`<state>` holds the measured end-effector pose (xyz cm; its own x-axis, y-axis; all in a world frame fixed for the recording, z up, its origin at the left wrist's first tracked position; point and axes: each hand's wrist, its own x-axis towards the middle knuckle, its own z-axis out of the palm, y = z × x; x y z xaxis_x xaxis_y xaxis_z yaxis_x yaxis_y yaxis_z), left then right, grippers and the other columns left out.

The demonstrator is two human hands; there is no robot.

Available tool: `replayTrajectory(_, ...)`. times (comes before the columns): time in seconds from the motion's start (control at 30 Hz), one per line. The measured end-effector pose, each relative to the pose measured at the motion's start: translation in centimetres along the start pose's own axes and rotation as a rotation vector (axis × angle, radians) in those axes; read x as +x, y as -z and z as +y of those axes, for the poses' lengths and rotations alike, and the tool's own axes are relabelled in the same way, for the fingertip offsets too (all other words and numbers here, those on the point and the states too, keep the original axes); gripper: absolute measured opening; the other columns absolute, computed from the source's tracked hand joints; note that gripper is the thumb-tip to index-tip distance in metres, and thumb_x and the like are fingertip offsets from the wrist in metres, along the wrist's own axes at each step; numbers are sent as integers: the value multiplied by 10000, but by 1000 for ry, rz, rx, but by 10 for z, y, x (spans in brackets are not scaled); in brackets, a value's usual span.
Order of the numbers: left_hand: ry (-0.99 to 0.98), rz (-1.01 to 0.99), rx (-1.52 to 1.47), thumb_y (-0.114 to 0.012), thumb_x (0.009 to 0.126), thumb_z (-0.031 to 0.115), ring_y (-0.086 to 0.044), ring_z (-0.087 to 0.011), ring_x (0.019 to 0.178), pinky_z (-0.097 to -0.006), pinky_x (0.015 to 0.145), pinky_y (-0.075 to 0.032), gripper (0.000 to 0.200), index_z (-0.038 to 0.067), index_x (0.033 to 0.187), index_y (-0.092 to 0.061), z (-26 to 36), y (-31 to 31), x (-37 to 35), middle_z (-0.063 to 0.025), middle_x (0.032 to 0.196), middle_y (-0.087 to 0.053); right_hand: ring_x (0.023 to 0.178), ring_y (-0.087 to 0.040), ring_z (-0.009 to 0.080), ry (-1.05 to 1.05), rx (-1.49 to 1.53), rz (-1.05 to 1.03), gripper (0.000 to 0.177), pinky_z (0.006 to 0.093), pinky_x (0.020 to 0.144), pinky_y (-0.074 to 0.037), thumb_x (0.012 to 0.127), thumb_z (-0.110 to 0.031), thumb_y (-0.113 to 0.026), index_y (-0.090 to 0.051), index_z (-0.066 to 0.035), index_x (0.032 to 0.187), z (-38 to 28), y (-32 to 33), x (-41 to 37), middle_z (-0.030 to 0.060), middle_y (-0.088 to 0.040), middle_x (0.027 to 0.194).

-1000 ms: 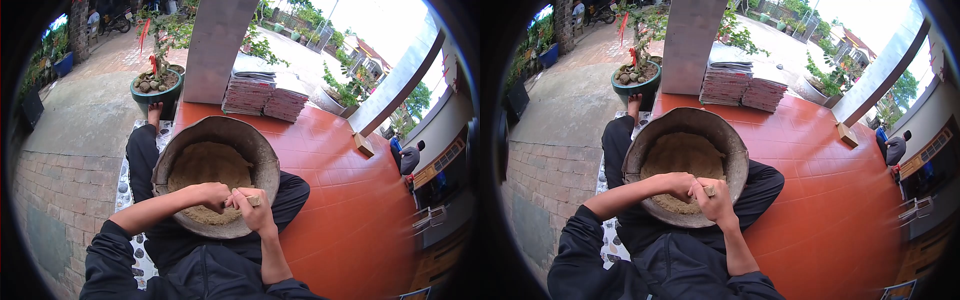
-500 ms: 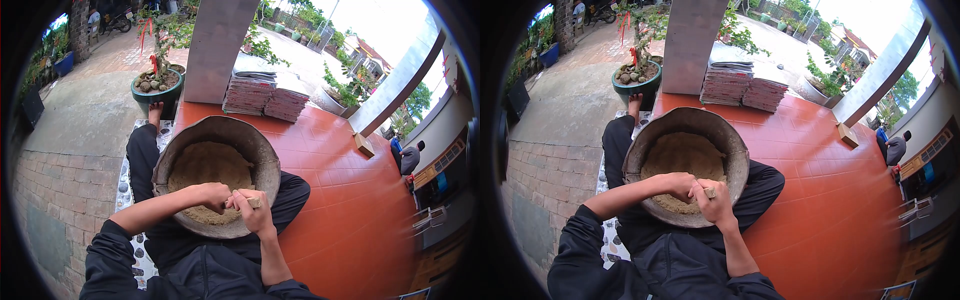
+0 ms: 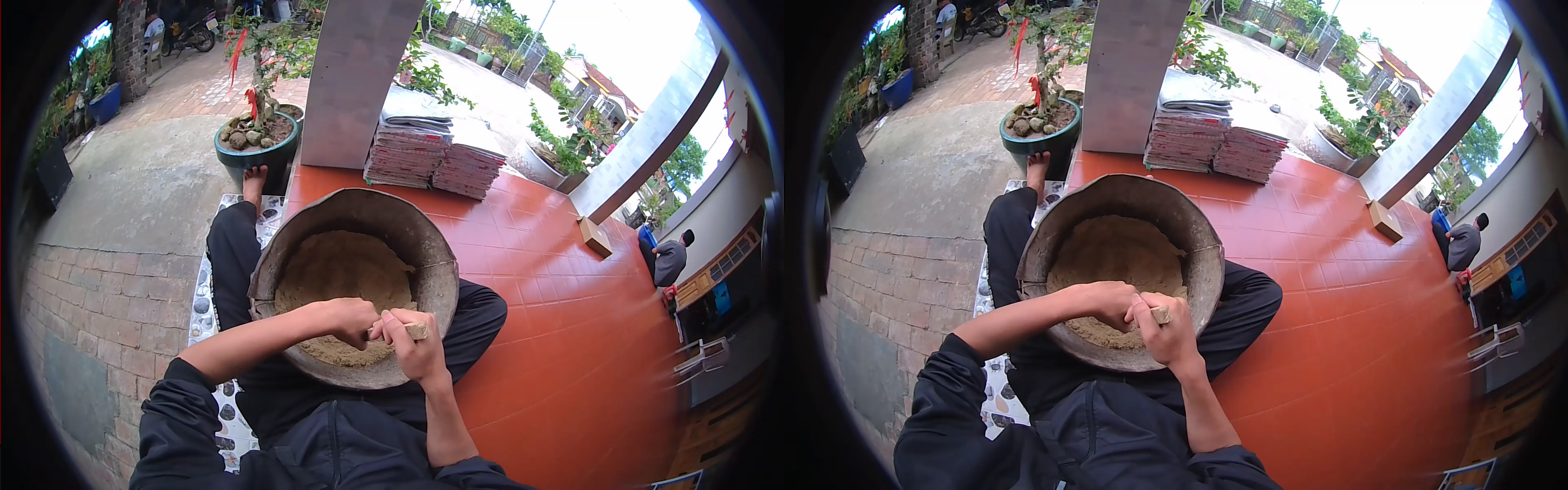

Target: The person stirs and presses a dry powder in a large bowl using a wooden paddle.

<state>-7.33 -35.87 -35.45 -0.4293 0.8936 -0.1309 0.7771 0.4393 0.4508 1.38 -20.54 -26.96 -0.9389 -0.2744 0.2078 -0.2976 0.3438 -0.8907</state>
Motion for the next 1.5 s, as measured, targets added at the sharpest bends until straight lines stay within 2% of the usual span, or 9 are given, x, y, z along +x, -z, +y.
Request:
replayTrajectory(0.47, 20, -20, 4, -714, 639, 212, -650, -359, 759, -448, 682, -531, 229, 88, 821, -650, 1, 2, 0, -165, 768, -667, 609, -621, 168, 40, 4, 20, 360, 286, 580, -468, 916, -113, -469, -521, 47, 597, 0, -2, 0, 120, -642, 631)
replayTrajectory(1.5, 52, -15, -2, -702, 641, 211, -648, -359, 755, -447, 682, -526, 216, 83, 810, -655, 4, 2, -2, -164, 761, -665, 553, -564, 145, 63, -37, 27, 323, 293, 559, -451, 911, -118, -483, -626, 57, 680, 3, -3, -1, 90, -614, 604)
